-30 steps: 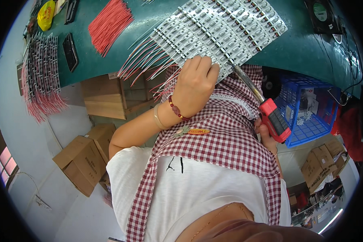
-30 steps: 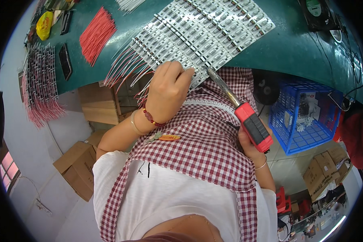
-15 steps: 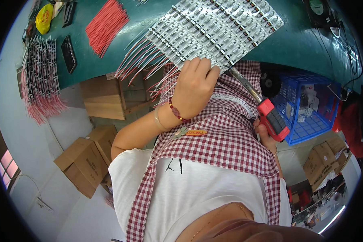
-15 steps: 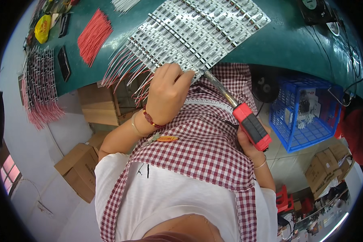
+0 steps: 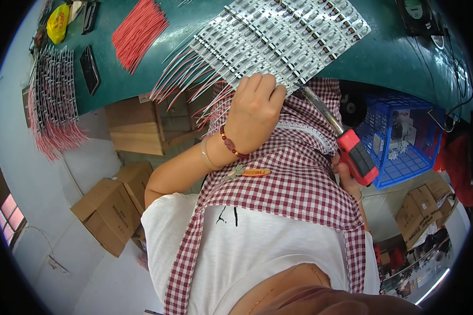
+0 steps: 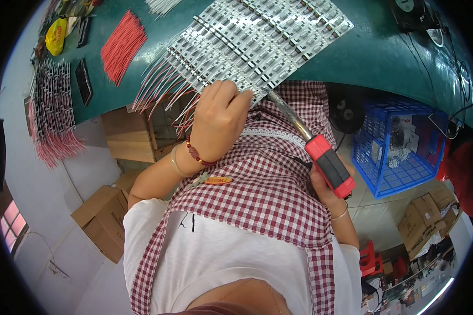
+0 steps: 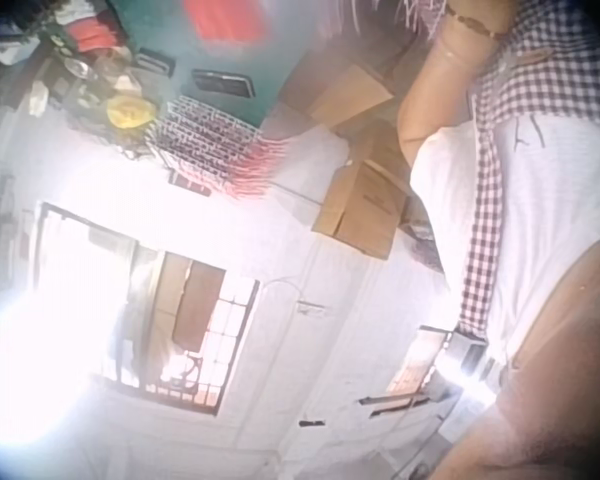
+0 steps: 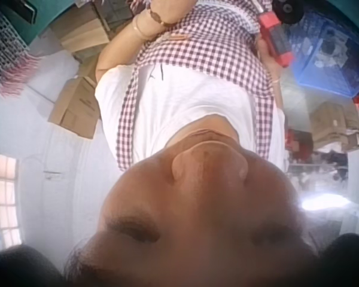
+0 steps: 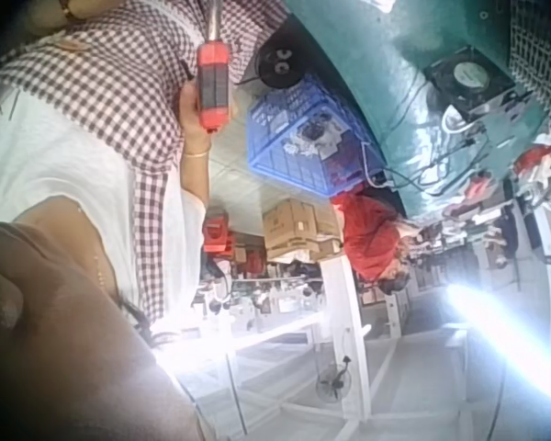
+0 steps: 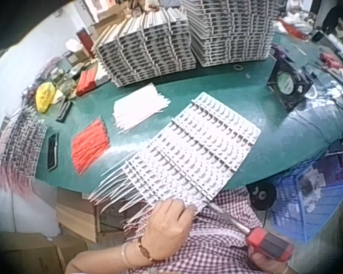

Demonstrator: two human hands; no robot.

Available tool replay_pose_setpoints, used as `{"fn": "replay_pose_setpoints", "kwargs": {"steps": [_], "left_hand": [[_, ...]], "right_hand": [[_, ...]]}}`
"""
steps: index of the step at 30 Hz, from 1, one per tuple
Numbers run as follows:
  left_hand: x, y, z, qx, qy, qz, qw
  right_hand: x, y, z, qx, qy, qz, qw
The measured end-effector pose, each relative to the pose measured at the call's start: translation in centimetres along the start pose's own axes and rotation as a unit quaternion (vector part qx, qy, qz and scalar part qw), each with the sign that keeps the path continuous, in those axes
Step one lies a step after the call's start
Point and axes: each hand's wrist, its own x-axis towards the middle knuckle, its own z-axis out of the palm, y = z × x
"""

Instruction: The person uses a soldering iron to attach red and white wires to a grid of electronic components on a workbench. They repeatedly pick up individual wires, position them against the component grid, and apply the soldering iron to secure the connections.

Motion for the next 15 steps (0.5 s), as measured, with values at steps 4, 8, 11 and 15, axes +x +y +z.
{"fn": "replay_pose_setpoints", "kwargs": {"steps": [4,8,11,15], "left_hand": [[0.1,0.2,-0.1,-0.001,0.004,0.001,1.0],[0.0,0.1,0.0,-0.001,0.008,0.001,1.0],[0.1,0.1,-0.1,0.004,0.003,0.0,1.0],[0.2,0.1,0.0,0.011,0.003,0.001,1.0]], "right_hand": [[-0.2,0.6,0.2,-0.05,-0.012,-0.011,0.999],[-0.2,0.4,0.3,-0.033,0.0,0.001,0.999],[-0.5,0.8,0.2,-0.029,0.01,-0.007,1.0],[-0.8,1.6,-0.1,-0.008,0.001,0.006,1.0]]}}
